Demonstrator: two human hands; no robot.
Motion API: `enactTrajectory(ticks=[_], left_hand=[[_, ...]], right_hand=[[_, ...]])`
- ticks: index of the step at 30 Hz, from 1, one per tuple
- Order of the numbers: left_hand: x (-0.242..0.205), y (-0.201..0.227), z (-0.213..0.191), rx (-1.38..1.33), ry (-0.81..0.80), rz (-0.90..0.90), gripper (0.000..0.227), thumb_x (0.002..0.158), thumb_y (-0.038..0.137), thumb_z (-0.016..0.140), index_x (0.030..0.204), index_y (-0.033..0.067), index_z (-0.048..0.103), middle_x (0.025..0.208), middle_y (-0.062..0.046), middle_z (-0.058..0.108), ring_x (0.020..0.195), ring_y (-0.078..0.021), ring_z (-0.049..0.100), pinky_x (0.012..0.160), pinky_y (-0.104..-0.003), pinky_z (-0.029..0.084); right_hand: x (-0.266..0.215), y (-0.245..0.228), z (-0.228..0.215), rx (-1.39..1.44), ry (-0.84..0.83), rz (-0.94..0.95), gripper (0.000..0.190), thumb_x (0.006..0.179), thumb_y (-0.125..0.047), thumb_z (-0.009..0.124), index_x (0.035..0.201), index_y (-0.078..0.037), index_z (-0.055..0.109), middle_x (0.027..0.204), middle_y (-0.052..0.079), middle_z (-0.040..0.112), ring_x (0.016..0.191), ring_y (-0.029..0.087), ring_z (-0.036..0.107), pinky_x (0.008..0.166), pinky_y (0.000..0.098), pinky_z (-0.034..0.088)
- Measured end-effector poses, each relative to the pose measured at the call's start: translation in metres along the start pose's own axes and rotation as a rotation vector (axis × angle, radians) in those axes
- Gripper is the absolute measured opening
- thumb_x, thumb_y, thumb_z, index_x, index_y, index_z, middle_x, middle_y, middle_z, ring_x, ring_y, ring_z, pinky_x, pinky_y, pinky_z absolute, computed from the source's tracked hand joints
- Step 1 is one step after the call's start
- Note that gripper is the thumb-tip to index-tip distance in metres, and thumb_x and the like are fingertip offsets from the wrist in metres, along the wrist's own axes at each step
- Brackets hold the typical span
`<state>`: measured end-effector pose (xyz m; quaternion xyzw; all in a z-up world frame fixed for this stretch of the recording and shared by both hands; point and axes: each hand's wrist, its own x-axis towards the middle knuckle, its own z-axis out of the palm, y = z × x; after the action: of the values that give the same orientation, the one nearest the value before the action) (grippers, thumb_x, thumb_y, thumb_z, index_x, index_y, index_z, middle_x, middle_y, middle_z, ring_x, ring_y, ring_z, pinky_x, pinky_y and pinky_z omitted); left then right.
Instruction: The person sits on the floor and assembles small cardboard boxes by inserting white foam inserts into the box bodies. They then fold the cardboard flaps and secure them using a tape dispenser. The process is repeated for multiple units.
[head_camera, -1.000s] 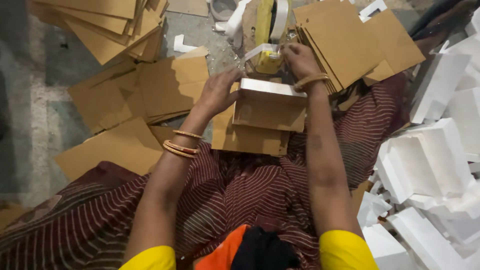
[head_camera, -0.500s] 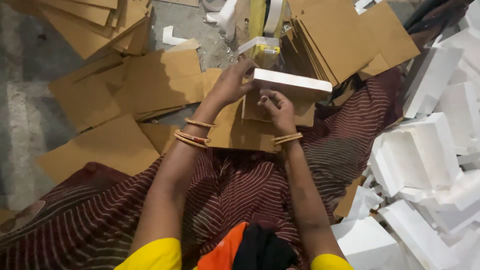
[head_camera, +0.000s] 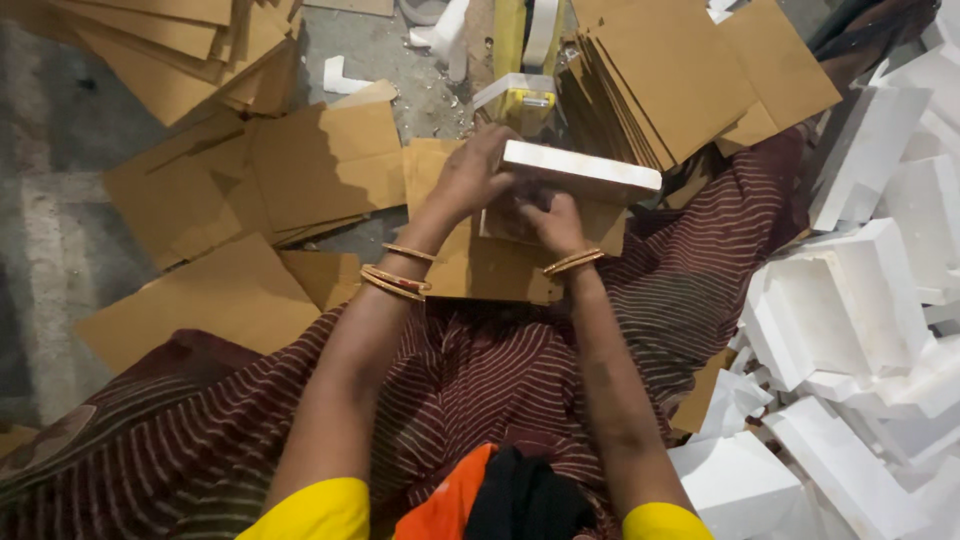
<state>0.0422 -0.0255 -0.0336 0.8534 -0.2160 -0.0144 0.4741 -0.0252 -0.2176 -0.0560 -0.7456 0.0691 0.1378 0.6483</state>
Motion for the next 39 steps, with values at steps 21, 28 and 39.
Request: enactTrajectory(ticks=[21, 28, 39], left_hand=[[-0.005, 0.001, -0.001, 0.263, 0.053, 0.053, 0.044, 0.072, -0.003, 0.067, 0.112, 0.0083, 0.051, 0.101, -0.015, 0.063, 0.097, -0.0402, 0.063, 0.082, -0.053, 0.049], [-0.017, 0.017, -0.009, 0.221, 0.093, 0.045, 0.033, 0.075, -0.004, 0.065, 0.104, 0.0072, 0.051, 0.101, -0.018, 0.062, 0.094, -0.0417, 0.062, 0.079, -0.052, 0.049], [-0.035, 0.018, 0.009, 0.151, 0.189, 0.151, 0.033, 0.072, 0.003, 0.071, 0.099, 0.0071, 0.052, 0.093, -0.016, 0.058, 0.09, -0.0409, 0.06, 0.076, -0.052, 0.047]], right_hand=[[0.066, -0.113, -0.013, -0.661, 0.182, 0.171, 0.034, 0.084, -0.042, 0.073, 0.095, -0.011, 0.081, 0.084, 0.01, 0.077, 0.076, 0.02, 0.073, 0.072, 0.0353, 0.053], [0.103, -0.074, -0.039, -0.593, -0.075, 0.13, 0.036, 0.078, -0.034, 0.08, 0.095, -0.002, 0.078, 0.086, 0.011, 0.078, 0.078, 0.02, 0.073, 0.073, 0.0378, 0.055], [0.122, -0.024, -0.088, -1.117, -0.289, 0.391, 0.063, 0.074, -0.047, 0.084, 0.121, -0.006, 0.07, 0.116, 0.02, 0.069, 0.105, 0.036, 0.066, 0.089, 0.045, 0.05]])
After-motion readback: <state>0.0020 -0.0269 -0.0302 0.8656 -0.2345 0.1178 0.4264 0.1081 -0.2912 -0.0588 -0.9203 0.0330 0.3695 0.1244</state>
